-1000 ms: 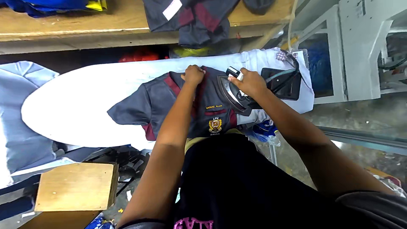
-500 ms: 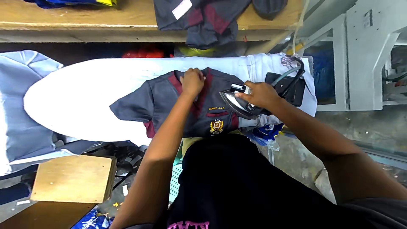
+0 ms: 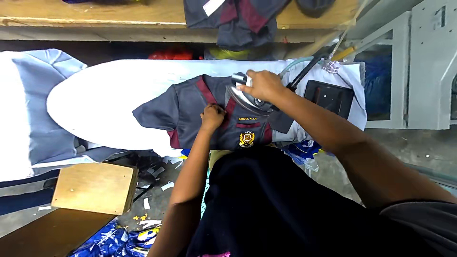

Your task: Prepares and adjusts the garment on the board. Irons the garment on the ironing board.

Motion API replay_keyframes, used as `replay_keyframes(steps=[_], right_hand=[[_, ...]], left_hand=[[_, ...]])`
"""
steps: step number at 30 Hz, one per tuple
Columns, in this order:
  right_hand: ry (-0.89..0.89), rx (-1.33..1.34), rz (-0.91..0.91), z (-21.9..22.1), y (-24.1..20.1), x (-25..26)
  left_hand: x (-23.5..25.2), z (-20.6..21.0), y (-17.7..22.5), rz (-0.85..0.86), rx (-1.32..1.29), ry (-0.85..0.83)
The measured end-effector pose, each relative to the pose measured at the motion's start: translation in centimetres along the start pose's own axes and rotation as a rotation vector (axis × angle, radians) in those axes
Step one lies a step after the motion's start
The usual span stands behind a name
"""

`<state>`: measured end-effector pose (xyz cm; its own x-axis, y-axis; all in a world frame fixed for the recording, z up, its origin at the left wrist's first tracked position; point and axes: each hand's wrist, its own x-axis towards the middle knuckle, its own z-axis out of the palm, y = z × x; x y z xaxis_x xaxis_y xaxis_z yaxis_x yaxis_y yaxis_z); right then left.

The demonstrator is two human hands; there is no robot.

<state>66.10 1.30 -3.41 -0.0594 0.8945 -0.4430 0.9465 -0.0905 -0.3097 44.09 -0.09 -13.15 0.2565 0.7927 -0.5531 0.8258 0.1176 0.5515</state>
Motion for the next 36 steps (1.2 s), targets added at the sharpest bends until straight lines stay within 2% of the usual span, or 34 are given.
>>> replay_keyframes(steps=[4,6,9,11,18,26,32,36], right_hand=[[-0.051,-0.073,-0.168,1.9,1.7,-3.8],[-0.062,-0.089,-0.148,1.9,2.7,-4.5],[-0.020,-0.066,0.005,1.0,3.3,-3.9],[0.018,-0.059,0.043,1.0,3.2,-3.5],[-0.059,-0.113,-0.134,2.0,4.5,-5.8],[0.052,0.037,0.269,0.7,8.6,-6.1],[0.060,0.107,0.331,-0.1,10.7,-7.1],[0.017,0.102,0.296,-0.3,9.8,-7.9]], left_hand=[[0.2,0.1,-0.3,0.008,-0.048,-0.015],[0.0,0.0,-0.4,0.026,-0.081,-0.008],[-0.2,-0.1,-0.3,0.020,-0.097,-0.004],[-0.3,0.0,-0.3,0.008,-0.092,-0.003],[0.0,-0.3,0.2,-0.002,-0.023,-0.015],[0.2,-0.2,0.1,0.002,-0.002,-0.027],[0.2,-0.4,0.3,0.008,-0.008,-0.031],[0.5,-0.4,0.4,0.029,-0.045,0.014]])
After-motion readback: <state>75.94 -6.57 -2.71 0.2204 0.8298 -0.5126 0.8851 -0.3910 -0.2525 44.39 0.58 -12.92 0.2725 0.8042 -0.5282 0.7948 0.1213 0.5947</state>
